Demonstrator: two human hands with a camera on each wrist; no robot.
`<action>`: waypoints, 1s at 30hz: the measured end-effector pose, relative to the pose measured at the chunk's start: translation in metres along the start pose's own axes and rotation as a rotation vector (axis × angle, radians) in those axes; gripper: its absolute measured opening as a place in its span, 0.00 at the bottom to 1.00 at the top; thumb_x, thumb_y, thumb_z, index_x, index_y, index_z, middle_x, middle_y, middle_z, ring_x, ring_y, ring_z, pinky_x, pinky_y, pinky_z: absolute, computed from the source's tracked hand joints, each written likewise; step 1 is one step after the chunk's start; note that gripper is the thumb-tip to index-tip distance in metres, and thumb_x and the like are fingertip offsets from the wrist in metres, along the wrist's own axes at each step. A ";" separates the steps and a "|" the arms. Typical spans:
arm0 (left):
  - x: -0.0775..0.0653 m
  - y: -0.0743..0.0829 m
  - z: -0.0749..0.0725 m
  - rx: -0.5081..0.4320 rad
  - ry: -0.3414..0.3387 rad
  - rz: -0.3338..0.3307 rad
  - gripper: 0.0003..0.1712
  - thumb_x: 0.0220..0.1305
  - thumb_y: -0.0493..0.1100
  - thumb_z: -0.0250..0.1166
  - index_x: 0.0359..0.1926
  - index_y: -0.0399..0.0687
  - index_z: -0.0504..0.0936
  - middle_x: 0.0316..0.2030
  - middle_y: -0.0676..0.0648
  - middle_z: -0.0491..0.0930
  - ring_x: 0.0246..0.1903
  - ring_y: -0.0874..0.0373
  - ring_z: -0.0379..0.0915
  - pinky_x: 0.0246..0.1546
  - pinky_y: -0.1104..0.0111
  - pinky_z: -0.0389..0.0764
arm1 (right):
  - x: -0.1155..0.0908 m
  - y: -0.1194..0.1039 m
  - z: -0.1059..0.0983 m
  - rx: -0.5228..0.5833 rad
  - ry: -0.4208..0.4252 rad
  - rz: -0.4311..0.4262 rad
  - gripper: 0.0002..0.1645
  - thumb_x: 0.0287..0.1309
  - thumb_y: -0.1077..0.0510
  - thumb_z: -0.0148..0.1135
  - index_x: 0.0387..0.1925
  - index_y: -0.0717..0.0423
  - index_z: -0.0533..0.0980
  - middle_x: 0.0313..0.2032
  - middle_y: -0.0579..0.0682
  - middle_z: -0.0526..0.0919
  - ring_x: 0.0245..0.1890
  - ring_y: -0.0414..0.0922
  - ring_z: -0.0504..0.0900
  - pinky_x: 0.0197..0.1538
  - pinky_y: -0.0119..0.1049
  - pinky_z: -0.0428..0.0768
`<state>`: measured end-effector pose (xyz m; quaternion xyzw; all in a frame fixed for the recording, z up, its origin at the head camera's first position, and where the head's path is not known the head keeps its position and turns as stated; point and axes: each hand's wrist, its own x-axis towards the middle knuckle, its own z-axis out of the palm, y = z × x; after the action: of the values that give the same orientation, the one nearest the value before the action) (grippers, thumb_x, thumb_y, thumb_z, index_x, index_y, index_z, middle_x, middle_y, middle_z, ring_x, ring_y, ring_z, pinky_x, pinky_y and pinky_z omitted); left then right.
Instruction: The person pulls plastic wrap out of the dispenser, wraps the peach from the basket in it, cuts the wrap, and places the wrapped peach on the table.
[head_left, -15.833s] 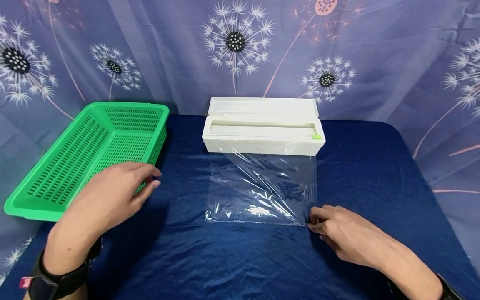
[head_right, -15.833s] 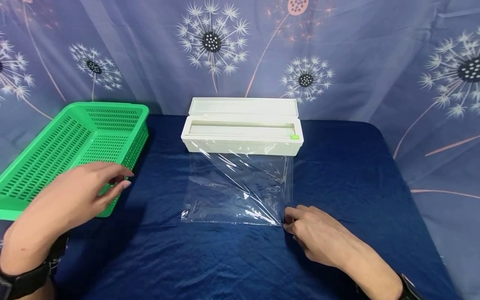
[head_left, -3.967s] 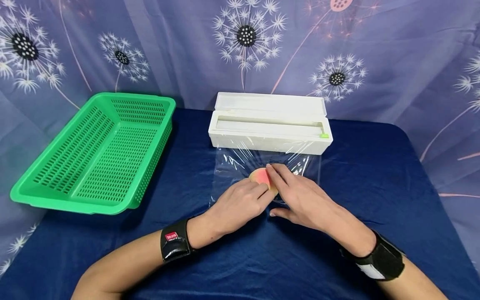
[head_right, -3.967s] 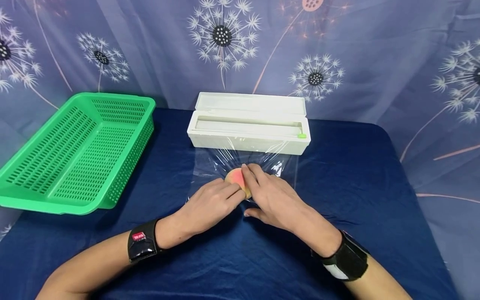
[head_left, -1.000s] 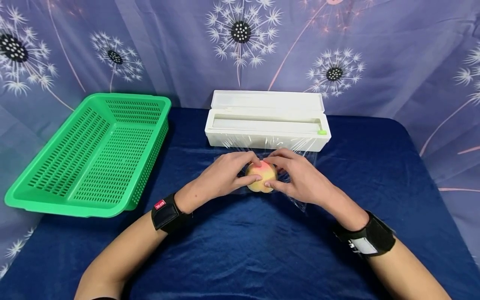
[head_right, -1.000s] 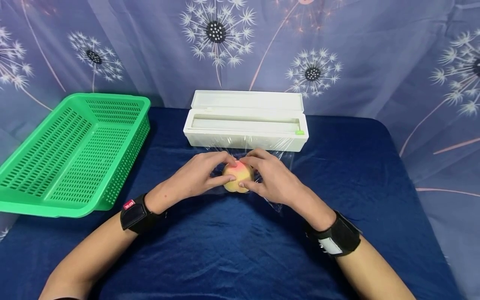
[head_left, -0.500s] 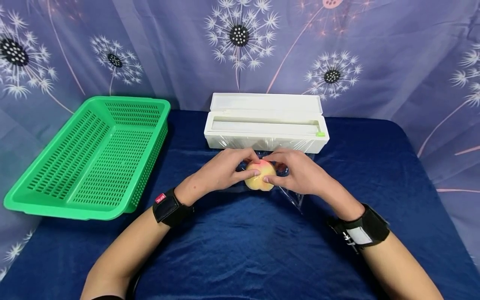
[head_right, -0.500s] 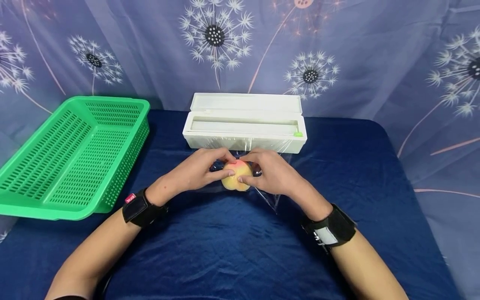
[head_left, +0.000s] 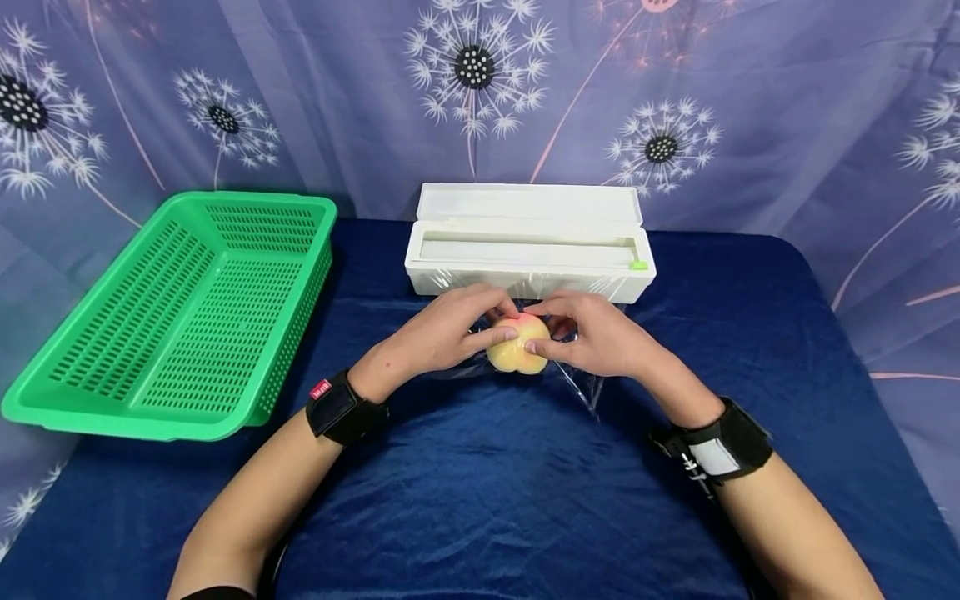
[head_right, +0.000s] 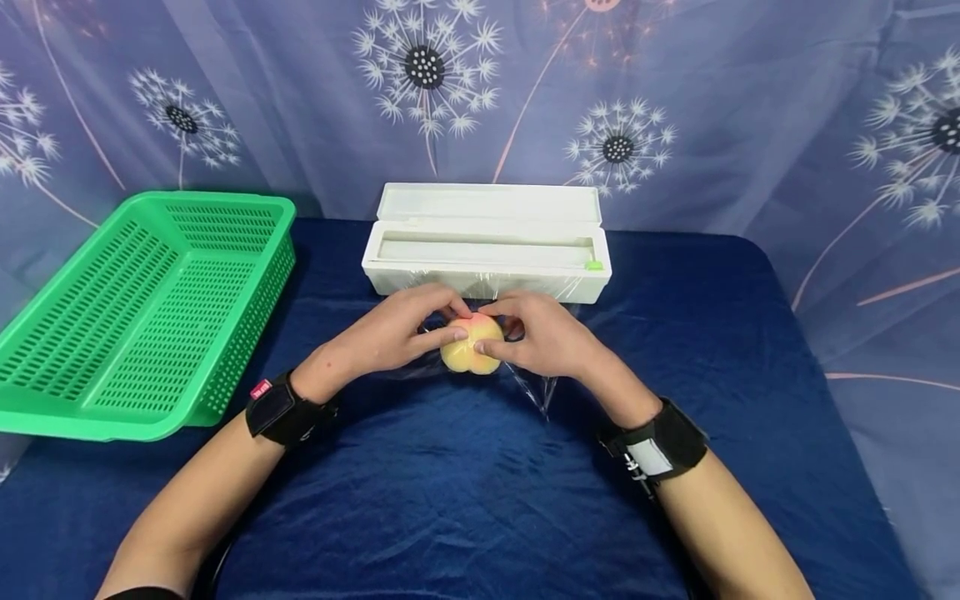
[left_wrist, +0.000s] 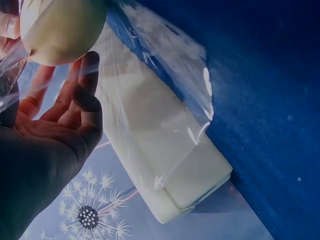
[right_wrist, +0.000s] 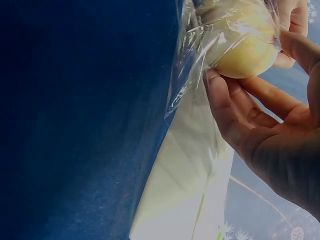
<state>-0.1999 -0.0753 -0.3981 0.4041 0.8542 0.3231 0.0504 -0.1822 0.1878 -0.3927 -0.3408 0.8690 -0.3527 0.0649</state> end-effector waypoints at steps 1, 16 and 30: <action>0.000 0.000 0.000 0.008 0.005 0.000 0.14 0.79 0.53 0.62 0.56 0.52 0.82 0.51 0.53 0.82 0.50 0.63 0.79 0.53 0.60 0.83 | 0.000 0.000 0.000 0.007 0.000 0.005 0.26 0.68 0.56 0.73 0.63 0.62 0.81 0.46 0.52 0.85 0.40 0.44 0.85 0.47 0.47 0.87; 0.002 -0.004 -0.002 0.012 0.008 -0.042 0.15 0.83 0.51 0.57 0.59 0.52 0.82 0.54 0.52 0.82 0.51 0.62 0.79 0.53 0.64 0.81 | 0.003 0.008 -0.001 0.074 -0.010 0.043 0.26 0.69 0.56 0.72 0.64 0.62 0.81 0.46 0.51 0.85 0.41 0.45 0.86 0.48 0.42 0.87; -0.014 0.045 0.007 0.578 0.218 0.330 0.20 0.70 0.55 0.73 0.52 0.48 0.83 0.50 0.50 0.82 0.52 0.52 0.77 0.50 0.58 0.74 | 0.003 0.012 -0.001 0.088 -0.016 0.069 0.24 0.71 0.58 0.69 0.64 0.63 0.80 0.47 0.53 0.85 0.40 0.44 0.85 0.48 0.40 0.86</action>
<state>-0.1586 -0.0612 -0.3792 0.4974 0.8340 0.1131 -0.2103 -0.1919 0.1927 -0.3992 -0.3101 0.8635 -0.3853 0.0987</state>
